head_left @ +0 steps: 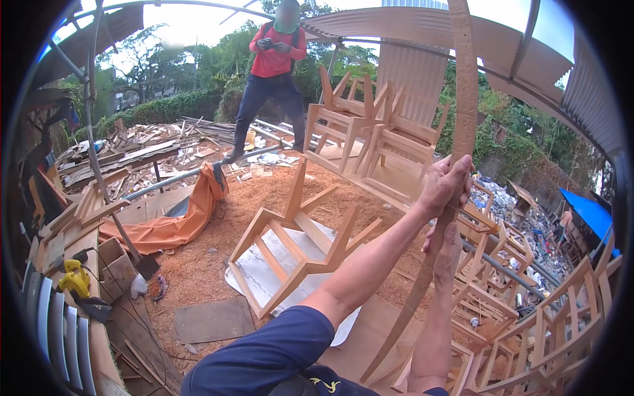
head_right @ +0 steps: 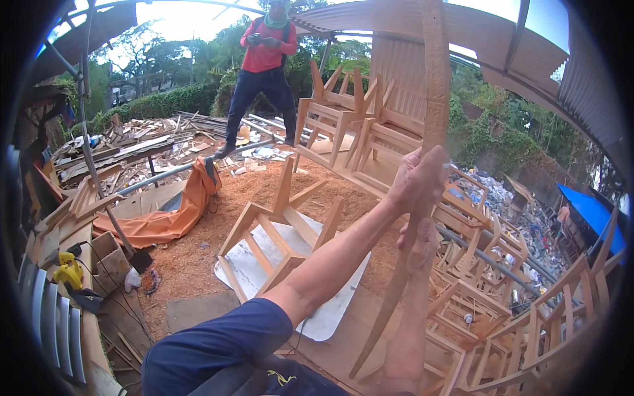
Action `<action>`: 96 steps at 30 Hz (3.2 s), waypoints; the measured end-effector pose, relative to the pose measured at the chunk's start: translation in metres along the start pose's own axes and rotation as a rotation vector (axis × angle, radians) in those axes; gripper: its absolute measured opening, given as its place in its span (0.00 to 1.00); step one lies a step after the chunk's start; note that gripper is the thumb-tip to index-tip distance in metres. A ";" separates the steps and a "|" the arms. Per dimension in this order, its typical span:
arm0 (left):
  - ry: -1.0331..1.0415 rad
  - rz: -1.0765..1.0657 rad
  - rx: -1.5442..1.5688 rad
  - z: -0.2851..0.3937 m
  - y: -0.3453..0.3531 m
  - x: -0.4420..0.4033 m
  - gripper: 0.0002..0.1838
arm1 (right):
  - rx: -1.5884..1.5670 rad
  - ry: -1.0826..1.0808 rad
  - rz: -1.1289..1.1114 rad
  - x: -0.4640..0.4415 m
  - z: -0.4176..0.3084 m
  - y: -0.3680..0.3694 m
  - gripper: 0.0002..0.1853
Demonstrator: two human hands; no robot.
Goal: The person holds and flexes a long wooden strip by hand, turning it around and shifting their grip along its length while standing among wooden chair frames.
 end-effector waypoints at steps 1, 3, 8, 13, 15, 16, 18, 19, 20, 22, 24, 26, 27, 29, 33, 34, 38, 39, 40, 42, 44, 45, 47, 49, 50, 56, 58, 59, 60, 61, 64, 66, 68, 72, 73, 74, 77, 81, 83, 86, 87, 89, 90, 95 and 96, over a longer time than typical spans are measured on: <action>0.001 -0.023 0.021 -0.002 0.001 0.000 0.16 | 0.001 0.000 -0.019 0.003 0.003 -0.002 0.37; 0.010 -0.026 0.004 0.000 0.001 0.002 0.15 | -0.032 0.006 -0.011 0.013 0.004 -0.001 0.37; -0.008 -0.006 -0.081 -0.012 0.010 -0.004 0.18 | -0.018 0.131 0.032 0.048 0.049 -0.030 0.35; -0.069 -0.059 -0.011 -0.021 0.026 -0.004 0.21 | -0.047 0.220 0.109 0.066 0.064 -0.043 0.36; -0.058 -0.091 -0.043 -0.017 0.039 -0.003 0.21 | -0.021 0.198 0.149 0.070 0.051 -0.044 0.37; -0.074 -0.120 -0.043 -0.019 0.047 0.000 0.22 | -0.005 0.192 0.183 0.078 0.044 -0.050 0.37; -0.104 -0.191 -0.034 -0.011 0.065 0.006 0.22 | -0.020 0.180 0.209 0.094 0.034 -0.061 0.37; -0.120 -0.231 -0.031 -0.005 0.076 0.009 0.23 | -0.035 0.181 0.202 0.099 0.030 -0.064 0.37; -0.133 -0.253 -0.040 0.001 0.083 0.013 0.24 | -0.039 0.172 0.212 0.104 0.017 -0.067 0.38; -0.104 -0.350 -0.032 0.009 0.094 0.018 0.26 | -0.053 0.180 0.256 0.112 -0.002 -0.069 0.41; 0.099 -0.254 -0.104 0.006 0.101 0.028 0.35 | -0.084 0.197 0.284 0.119 -0.013 -0.075 0.44; 0.162 -0.260 -0.125 0.008 0.103 0.035 0.44 | -0.101 0.199 0.312 0.127 -0.016 -0.086 0.44; 0.225 -0.189 -0.165 0.011 0.099 0.043 0.40 | -0.094 0.193 0.358 0.134 -0.015 -0.091 0.44; 0.234 -0.220 -0.157 0.025 0.087 0.054 0.35 | -0.093 0.185 0.382 0.142 -0.016 -0.094 0.44; 0.376 -0.248 -0.103 0.071 0.082 0.078 0.25 | -0.099 0.220 0.328 0.155 -0.009 -0.096 0.42; 0.429 -0.273 -0.115 0.080 0.082 0.083 0.25 | -0.100 0.237 0.321 0.155 -0.003 -0.097 0.42; 0.658 -0.457 -0.116 0.121 0.085 0.090 0.32 | -0.137 0.226 0.331 0.145 0.018 -0.104 0.42; 0.693 -0.473 -0.127 0.129 0.085 0.091 0.33 | -0.128 0.221 0.329 0.146 0.024 -0.104 0.42; 0.720 -0.484 -0.137 0.136 0.083 0.091 0.34 | -0.116 0.218 0.320 0.143 0.016 -0.094 0.43; 0.763 -0.488 -0.156 0.150 0.080 0.091 0.35 | -0.104 0.217 0.271 0.140 0.030 -0.096 0.43; 0.795 -0.484 -0.181 0.161 0.078 0.091 0.36 | -0.092 0.241 0.217 0.120 -0.048 -0.047 0.43; 0.807 -0.471 -0.189 0.165 0.075 0.090 0.37 | -0.086 0.262 0.211 0.132 -0.027 -0.064 0.43; 0.833 -0.461 -0.228 0.173 0.071 0.091 0.38 | -0.072 0.310 0.243 0.124 -0.009 -0.069 0.43; 0.883 -0.482 -0.267 0.190 0.071 0.089 0.39 | -0.086 0.277 0.226 0.125 0.019 -0.066 0.43; 0.889 -0.464 -0.270 0.192 0.070 0.092 0.39 | -0.063 0.284 0.228 0.137 0.023 -0.073 0.43; 0.896 -0.407 -0.354 0.211 0.062 0.102 0.43 | -0.160 0.262 0.168 0.138 0.031 -0.064 0.43; 0.886 -0.361 -0.388 0.210 0.059 0.105 0.44 | -0.148 0.296 0.165 0.142 0.020 -0.061 0.43; 0.897 -0.364 -0.405 0.213 0.060 0.100 0.45 | -0.115 0.282 0.152 0.141 0.010 -0.058 0.43; 0.908 -0.361 -0.415 0.217 0.062 0.097 0.45 | -0.120 0.281 0.153 0.139 0.009 -0.060 0.44; 0.910 -0.356 -0.422 0.221 0.060 0.089 0.46 | -0.132 0.286 0.158 0.145 0.015 -0.062 0.44; 0.930 -0.349 -0.459 0.248 0.060 0.064 0.48 | -0.165 0.223 0.155 0.137 0.034 -0.072 0.44; 0.908 -0.345 -0.483 0.255 0.062 0.052 0.49 | -0.212 0.201 0.175 0.147 0.052 -0.070 0.45; 0.883 -0.342 -0.483 0.247 0.065 0.053 0.50 | -0.222 0.198 0.199 0.150 0.059 -0.080 0.45; 0.753 -0.291 -0.441 0.184 0.083 0.069 0.52 | -0.130 0.304 0.228 0.150 0.030 -0.078 0.42; 0.721 -0.277 -0.433 0.171 0.090 0.070 0.53 | -0.096 0.321 0.225 0.160 0.024 -0.076 0.42; 0.709 -0.268 -0.433 0.162 0.097 0.072 0.54 | -0.062 0.338 0.221 0.170 0.018 -0.074 0.42; 0.658 -0.214 -0.491 0.156 0.103 0.064 0.55 | -0.013 0.274 0.168 0.156 0.030 -0.074 0.44; 0.500 -0.128 -0.601 0.111 0.081 0.041 0.53 | 0.012 0.310 0.165 0.152 0.015 -0.057 0.44; 0.368 -0.093 -0.654 0.072 0.082 0.031 0.51 | 0.008 0.295 0.161 0.152 0.020 -0.060 0.43; 0.211 -0.105 -0.488 0.029 0.078 0.018 0.45 | 0.025 0.316 0.145 0.151 0.016 -0.048 0.43; 0.108 -0.164 -0.274 0.025 0.076 0.017 0.41 | 0.022 0.321 0.122 0.151 0.016 -0.047 0.45; -0.107 -0.270 0.149 0.012 0.073 0.018 0.34 | 0.012 0.339 0.075 0.152 0.020 -0.052 0.50; -0.109 -0.280 0.142 0.009 0.073 0.018 0.31 | 0.000 0.352 0.093 0.153 0.020 -0.053 0.50; -0.125 -0.254 0.152 0.007 0.086 0.014 0.21 | -0.007 0.388 0.184 0.150 0.007 -0.053 0.52; -0.136 -0.255 0.153 0.001 0.086 0.013 0.21 | 0.005 0.385 0.211 0.151 0.011 -0.057 0.52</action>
Point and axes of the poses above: each hand's wrist, its own x-axis away from the middle knuckle, its own y-axis out of the palm, z = x × y, the point moved 1 cm from there along -x, towards the middle knuckle, and after that the axes turned 2 degrees about y, right-handed, at the moved point
